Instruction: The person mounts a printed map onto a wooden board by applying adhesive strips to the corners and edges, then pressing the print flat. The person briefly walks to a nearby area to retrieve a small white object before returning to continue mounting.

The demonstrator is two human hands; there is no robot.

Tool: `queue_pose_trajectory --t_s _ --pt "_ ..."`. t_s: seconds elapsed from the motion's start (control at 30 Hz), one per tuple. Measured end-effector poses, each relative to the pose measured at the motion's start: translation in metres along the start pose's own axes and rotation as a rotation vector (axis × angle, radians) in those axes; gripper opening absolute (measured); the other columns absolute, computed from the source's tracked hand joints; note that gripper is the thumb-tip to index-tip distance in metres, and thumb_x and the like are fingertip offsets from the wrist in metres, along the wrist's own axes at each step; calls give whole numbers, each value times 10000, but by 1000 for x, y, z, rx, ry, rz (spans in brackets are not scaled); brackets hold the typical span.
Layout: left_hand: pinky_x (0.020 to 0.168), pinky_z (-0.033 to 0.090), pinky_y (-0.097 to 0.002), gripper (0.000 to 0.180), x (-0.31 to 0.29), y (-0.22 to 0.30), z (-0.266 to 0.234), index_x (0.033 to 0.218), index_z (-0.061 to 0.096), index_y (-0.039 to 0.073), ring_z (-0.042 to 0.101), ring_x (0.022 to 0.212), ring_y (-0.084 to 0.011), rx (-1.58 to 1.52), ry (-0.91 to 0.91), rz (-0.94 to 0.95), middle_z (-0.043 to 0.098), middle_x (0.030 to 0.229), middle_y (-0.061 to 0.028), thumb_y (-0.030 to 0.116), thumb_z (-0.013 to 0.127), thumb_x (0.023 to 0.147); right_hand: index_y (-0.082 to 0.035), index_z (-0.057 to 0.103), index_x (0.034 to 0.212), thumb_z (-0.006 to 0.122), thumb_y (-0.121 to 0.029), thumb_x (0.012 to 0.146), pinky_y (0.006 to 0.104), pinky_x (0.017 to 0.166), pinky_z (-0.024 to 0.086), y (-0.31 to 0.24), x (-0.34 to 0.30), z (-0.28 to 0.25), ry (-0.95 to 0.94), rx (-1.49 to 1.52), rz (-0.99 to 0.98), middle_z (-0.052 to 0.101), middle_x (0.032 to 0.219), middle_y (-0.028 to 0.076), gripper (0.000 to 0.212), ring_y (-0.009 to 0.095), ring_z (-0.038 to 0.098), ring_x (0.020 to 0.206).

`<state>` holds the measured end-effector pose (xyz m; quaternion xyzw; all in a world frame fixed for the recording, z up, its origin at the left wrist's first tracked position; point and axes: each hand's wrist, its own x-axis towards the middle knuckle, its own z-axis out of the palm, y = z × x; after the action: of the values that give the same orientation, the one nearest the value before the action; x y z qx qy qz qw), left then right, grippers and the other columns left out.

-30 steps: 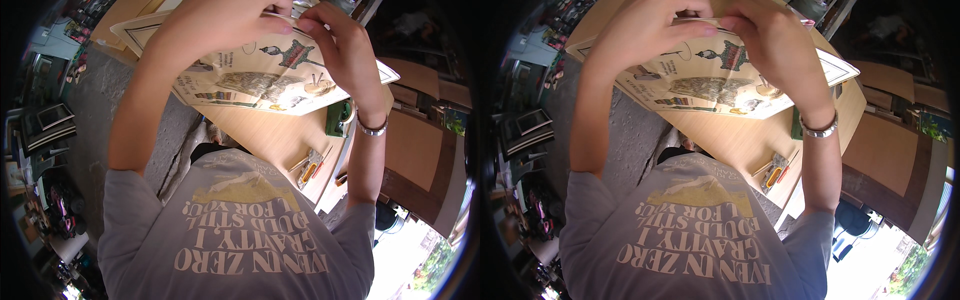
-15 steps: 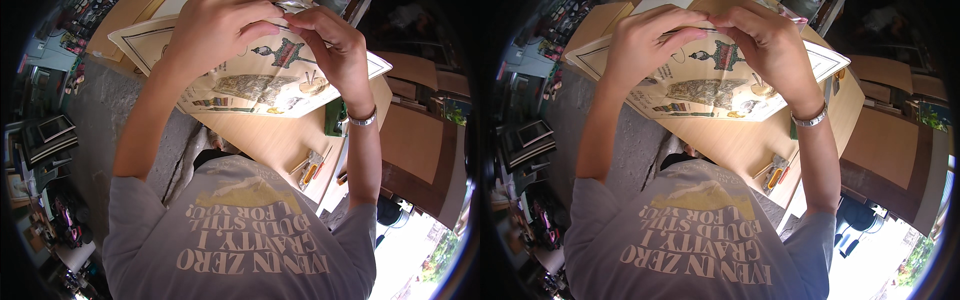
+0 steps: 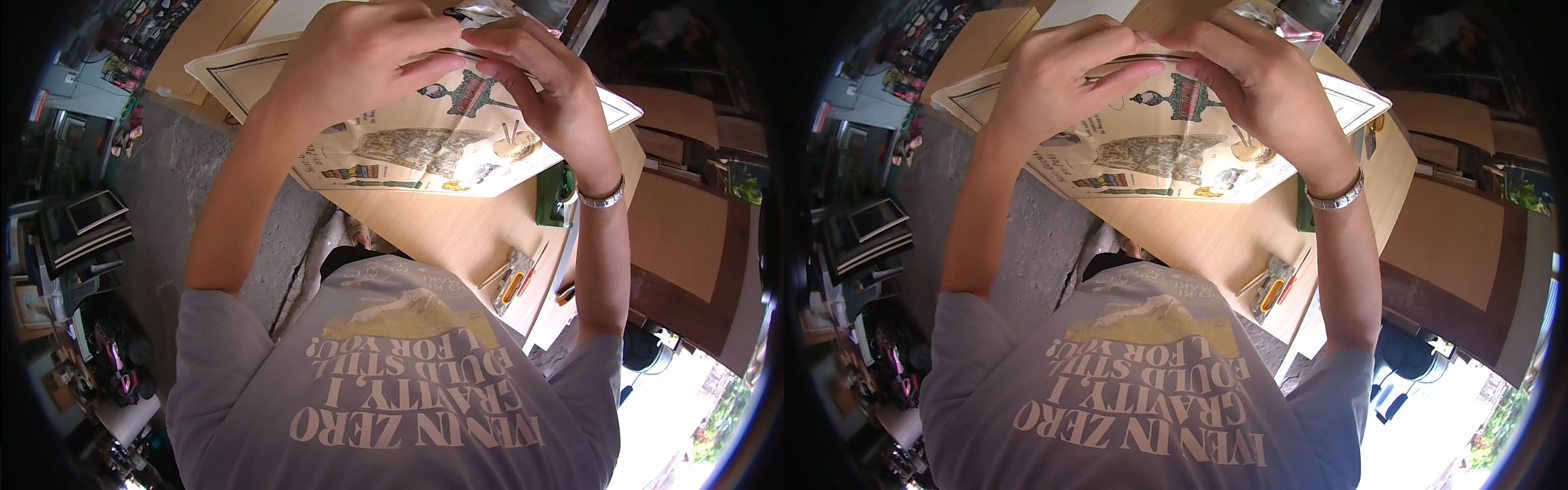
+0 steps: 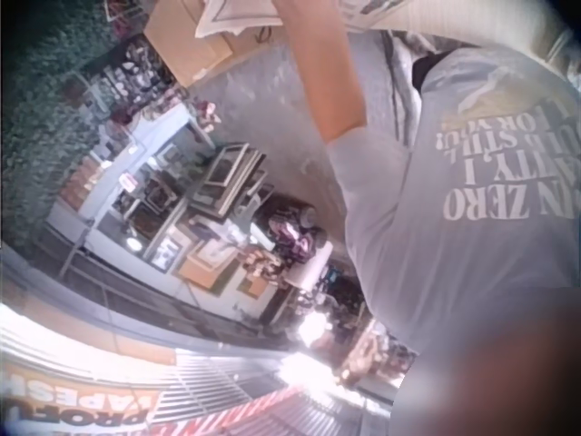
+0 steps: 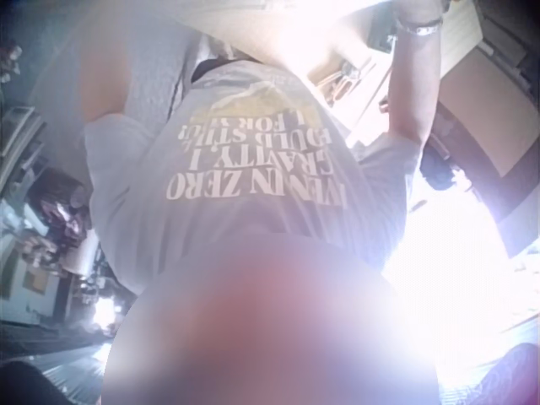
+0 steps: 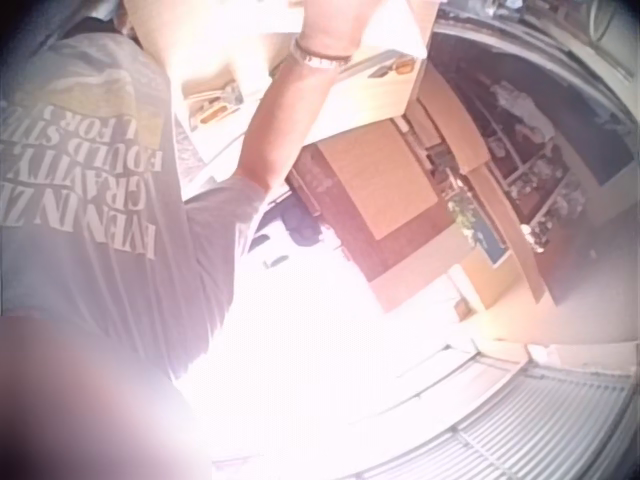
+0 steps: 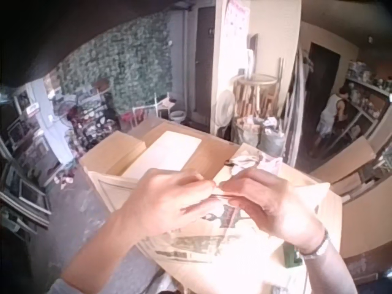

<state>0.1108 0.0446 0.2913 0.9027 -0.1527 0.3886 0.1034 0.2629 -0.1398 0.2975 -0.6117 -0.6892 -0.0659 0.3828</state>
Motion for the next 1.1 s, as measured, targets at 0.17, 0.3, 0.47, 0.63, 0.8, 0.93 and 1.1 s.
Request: queue_pose_trajectory --t_s 0.17,0.3,0.47,0.63,0.8,0.93,1.1 --pt "608 543 -329 180 4 -2 -4 913 694 24 686 685 -229 -62 -16 -46 717 856 -80 154 811 873 -14 666 1070 707 57 905 343 822 574 9 1 -3 -44 -93 -16 719 1063 98 184 262 718 932" --pt "635 526 -328 221 4 -2 -7 945 683 16 686 700 -215 -218 -124 -316 704 843 -100 232 727 966 -31 661 1113 740 -5 908 354 917 536 12 -4 -13 50 -113 -17 705 1161 112 221 286 690 1046" --pt "697 494 -306 278 9 -46 13 1021 661 -15 609 724 -164 -149 -335 -408 678 820 -99 261 634 1034 17 643 1030 647 -63 1011 317 777 536 19 -75 -25 730 -123 190 734 978 87 82 171 695 900" --pt "761 482 -280 250 12 -131 32 1063 652 -27 572 793 -115 -118 -358 -281 665 865 -71 220 620 1046 -28 604 991 542 -181 1092 255 670 465 -1 -245 81 876 261 902 633 862 51 193 101 561 721" --pt "785 506 -252 289 13 -193 2 1130 705 -33 621 848 -81 -320 -369 -623 717 964 -31 229 605 1064 -38 505 1324 527 -333 1096 345 900 532 -40 -319 198 609 976 1391 658 1180 116 374 193 662 1076" --pt "863 524 -259 295 -17 -221 -20 1219 689 -32 661 960 -105 -630 -251 -1039 733 1084 -45 201 575 1078 -54 370 1530 526 -311 1098 362 1001 510 -36 -280 219 674 948 1257 603 1364 141 527 209 613 1223" --pt "976 524 -309 339 -88 -227 11 1358 597 -14 649 1132 -151 -749 7 -1039 681 1267 -93 189 513 1100 -71 371 1555 519 -159 1092 272 905 509 -11 -244 185 945 1130 972 645 1292 65 494 101 605 1047"
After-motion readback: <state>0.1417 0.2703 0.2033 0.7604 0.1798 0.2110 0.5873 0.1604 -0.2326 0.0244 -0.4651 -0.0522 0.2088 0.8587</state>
